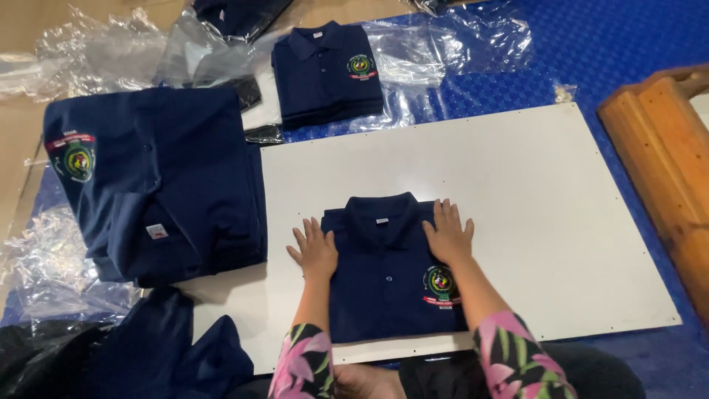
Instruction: A person is carefully folding dark blue polo shirts on a white board placed on the floor.
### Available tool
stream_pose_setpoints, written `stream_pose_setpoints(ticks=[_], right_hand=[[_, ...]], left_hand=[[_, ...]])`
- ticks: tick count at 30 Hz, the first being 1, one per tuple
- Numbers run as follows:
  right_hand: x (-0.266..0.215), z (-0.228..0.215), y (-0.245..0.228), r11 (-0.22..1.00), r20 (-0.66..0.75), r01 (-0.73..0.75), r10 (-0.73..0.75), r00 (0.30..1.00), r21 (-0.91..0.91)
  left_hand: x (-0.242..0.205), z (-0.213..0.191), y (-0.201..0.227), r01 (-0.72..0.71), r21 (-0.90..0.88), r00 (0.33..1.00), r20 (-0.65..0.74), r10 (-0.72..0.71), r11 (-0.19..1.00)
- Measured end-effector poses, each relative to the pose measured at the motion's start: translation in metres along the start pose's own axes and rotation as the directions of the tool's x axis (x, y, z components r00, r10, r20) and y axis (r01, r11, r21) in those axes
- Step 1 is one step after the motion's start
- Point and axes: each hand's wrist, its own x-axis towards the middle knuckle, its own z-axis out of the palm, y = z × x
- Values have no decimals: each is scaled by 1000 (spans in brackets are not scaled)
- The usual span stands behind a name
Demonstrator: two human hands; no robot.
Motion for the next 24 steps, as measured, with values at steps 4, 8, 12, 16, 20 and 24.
stream_pose_setpoints(ticks=[4, 8, 12, 16, 20, 24], right_hand=[[-27, -19, 8, 994, -23, -54, 57, 998, 95], [-100, 6, -34, 977, -379, 203, -211, 901, -61], [-139, 80, -31, 874, -470, 368, -482, 739, -319], [-137, 89, -8, 876, -429, 373, -477, 767, -307], [-130, 71, 4, 931, -439, 265, -353, 826, -252], [-133, 38, 8, 999, -228, 40, -42, 973, -11]], left_hand=[[-38, -14, -5, 65, -89, 996, -50, -70, 994], [-131, -7, 38, -252, 142, 912, -297, 284, 957], [-160, 61, 30, -419, 179, 794, -403, 455, 890], [-162, 49, 18, -395, 131, 861, -291, 416, 909], [-145, 45, 4, -253, 69, 937, -231, 263, 965], [-140, 30, -13, -110, -79, 985, -142, 98, 991]])
